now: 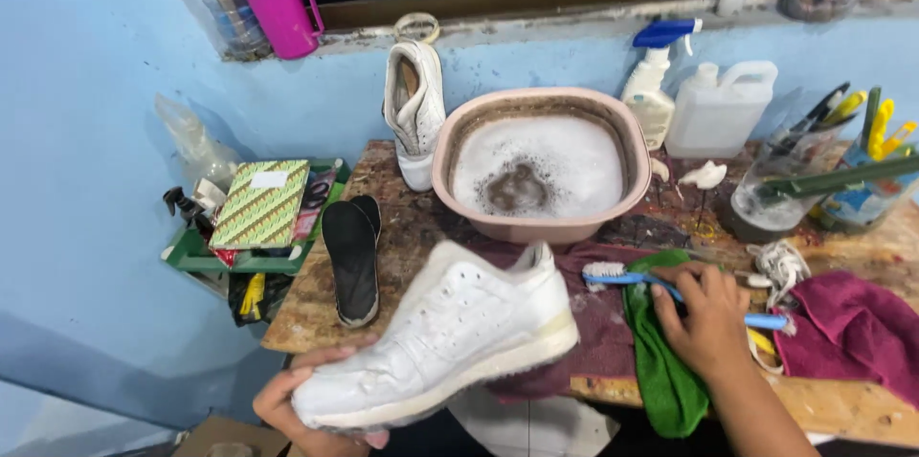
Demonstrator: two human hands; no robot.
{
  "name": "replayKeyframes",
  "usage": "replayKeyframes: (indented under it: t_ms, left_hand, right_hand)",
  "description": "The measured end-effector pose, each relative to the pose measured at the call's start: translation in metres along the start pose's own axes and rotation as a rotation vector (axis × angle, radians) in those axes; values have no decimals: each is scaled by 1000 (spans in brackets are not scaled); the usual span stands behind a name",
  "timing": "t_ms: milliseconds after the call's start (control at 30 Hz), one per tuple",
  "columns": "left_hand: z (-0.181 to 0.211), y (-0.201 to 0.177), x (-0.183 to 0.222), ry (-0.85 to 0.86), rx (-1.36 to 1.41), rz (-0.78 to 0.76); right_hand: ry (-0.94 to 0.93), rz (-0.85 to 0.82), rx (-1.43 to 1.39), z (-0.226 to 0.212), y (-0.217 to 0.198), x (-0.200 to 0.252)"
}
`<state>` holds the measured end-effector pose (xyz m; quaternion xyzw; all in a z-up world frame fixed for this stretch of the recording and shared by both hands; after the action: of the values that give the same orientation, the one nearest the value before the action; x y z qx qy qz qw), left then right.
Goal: Cleaning white sneakers using a brush, soapy water, and a cloth
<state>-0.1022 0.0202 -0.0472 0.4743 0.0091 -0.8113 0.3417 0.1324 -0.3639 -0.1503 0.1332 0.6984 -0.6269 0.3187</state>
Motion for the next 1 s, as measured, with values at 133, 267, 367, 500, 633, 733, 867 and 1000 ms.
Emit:
replayKeyframes:
  t_ms: [133, 267, 367, 500, 633, 733, 867, 1000]
  left_hand:
    - [-28, -4, -16, 161, 306, -88]
    - [-38, 30, -37, 107, 160, 7]
    - [-64, 46, -46, -2, 260, 4]
    - [-87, 65, -53, -51, 253, 54]
    - [-96, 87, -67, -48, 455, 81]
    - [-101, 104, -82, -2, 545, 30]
    - [-111, 144, -120, 185, 560, -74]
    - [-143, 180, -155, 197, 527, -99]
  right_hand:
    - [48, 56, -72, -2, -6, -8]
    - [73, 51, -157, -2, -7, -5]
    - [101, 46, -195, 0, -8, -5]
    - [54, 153, -293, 5, -16, -6]
    - [81, 131, -781, -7, -51, -38]
    - [87, -133, -1106, -42, -110, -93]
    - [189, -523, -1288, -67, -159, -185]
    - [263, -581, -1400, -59, -178, -236]
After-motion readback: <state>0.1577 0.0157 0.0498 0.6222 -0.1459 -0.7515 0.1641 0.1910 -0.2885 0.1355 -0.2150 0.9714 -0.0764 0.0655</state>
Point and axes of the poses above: each hand's wrist, its own x-axis away from the middle knuckle, its own y-axis out of the palm, z = x × y, the point moved 2 cm from there along -x, towards the middle knuckle, and after that the axes turned 12 degrees about x, right-handed, at the moved point
